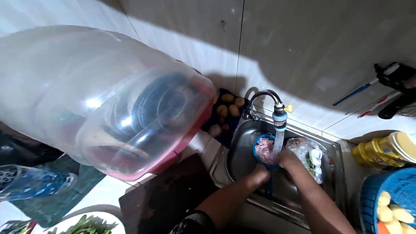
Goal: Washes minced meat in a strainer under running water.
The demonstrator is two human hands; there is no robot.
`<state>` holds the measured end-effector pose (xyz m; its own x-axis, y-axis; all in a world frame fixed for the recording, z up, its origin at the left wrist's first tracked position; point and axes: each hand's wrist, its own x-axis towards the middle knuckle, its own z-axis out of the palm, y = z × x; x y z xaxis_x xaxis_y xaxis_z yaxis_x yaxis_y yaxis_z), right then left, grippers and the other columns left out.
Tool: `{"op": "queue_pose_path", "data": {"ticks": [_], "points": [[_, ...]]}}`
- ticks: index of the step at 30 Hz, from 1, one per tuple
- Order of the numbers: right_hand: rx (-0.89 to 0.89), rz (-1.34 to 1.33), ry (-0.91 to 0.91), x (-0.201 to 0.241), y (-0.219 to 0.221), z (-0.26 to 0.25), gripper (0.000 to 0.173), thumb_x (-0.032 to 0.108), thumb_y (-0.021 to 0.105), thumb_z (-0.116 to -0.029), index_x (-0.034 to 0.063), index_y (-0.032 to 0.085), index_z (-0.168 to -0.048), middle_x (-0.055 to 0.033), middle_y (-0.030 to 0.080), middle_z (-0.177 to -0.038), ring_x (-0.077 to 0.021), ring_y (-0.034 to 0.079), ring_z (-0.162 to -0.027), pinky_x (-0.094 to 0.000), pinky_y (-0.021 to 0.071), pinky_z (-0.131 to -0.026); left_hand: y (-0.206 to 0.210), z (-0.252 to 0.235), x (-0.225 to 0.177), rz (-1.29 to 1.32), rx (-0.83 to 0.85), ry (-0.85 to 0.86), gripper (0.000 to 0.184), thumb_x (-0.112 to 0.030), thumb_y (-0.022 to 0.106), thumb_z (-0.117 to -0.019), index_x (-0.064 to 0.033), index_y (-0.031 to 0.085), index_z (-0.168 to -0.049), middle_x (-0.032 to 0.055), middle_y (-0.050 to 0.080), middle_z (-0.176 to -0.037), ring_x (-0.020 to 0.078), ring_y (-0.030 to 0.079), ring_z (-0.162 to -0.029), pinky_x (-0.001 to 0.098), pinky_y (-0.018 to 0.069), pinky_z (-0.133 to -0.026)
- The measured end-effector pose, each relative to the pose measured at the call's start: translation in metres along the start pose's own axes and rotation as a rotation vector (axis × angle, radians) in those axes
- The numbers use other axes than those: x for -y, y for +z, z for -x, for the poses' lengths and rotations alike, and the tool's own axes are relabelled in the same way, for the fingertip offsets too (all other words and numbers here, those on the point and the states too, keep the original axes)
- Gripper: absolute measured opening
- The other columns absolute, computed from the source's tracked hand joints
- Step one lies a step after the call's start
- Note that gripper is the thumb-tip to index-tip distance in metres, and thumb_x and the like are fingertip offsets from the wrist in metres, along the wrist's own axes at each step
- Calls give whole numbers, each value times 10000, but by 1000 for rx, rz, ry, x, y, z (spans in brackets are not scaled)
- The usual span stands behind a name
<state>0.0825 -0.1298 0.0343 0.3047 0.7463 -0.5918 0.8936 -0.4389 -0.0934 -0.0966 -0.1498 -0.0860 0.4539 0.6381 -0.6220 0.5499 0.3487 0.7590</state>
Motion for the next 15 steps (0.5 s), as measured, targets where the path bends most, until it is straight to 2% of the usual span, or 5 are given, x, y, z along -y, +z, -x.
{"op": "queue_pose_path", "data": {"ticks": [4,7,11,14,15], "points": [[-185,-26,26,-42,58,-56,554,451,744,-806,78,673,-1210,-199,700,-1176,-417,669,-1097,-691,527,-912,22,-19,20,112,-173,-140,1029,-479,819,-764,-169,211,-1535,126,652,-1197,246,709,-915,502,628,-632],[-257,-28,19,-35,47,-57,545,497,771,-749,113,691,-1127,-147,722,-1094,-369,697,-1027,-661,561,-855,11,-9,20,65,-248,-97,1074,-368,860,-723,-175,176,-1528,118,663,-1155,228,710,-902,484,629,-649],[-386,-123,-102,-37,73,-105,667,552,754,-782,171,632,-1316,-140,704,-1202,-367,675,-1110,-667,541,-915,-2,-20,38,8,-256,3,936,-334,781,-806,-204,204,-1532,85,673,-1166,202,709,-955,476,633,-672],[-148,-58,-99,2,47,-82,771,535,651,-906,109,446,-1515,-161,571,-1450,-346,538,-1352,-606,446,-1101,-7,-22,39,-28,-248,52,913,-359,767,-839,-190,215,-1547,76,665,-1207,183,698,-1015,449,635,-749],[-168,-72,-124,8,52,-83,764,530,631,-919,74,450,-1505,-182,565,-1453,-349,531,-1360,-595,443,-1108,-7,-25,39,-42,-237,42,927,-372,773,-832,-191,215,-1550,77,668,-1203,188,700,-1012,454,635,-754]]}}
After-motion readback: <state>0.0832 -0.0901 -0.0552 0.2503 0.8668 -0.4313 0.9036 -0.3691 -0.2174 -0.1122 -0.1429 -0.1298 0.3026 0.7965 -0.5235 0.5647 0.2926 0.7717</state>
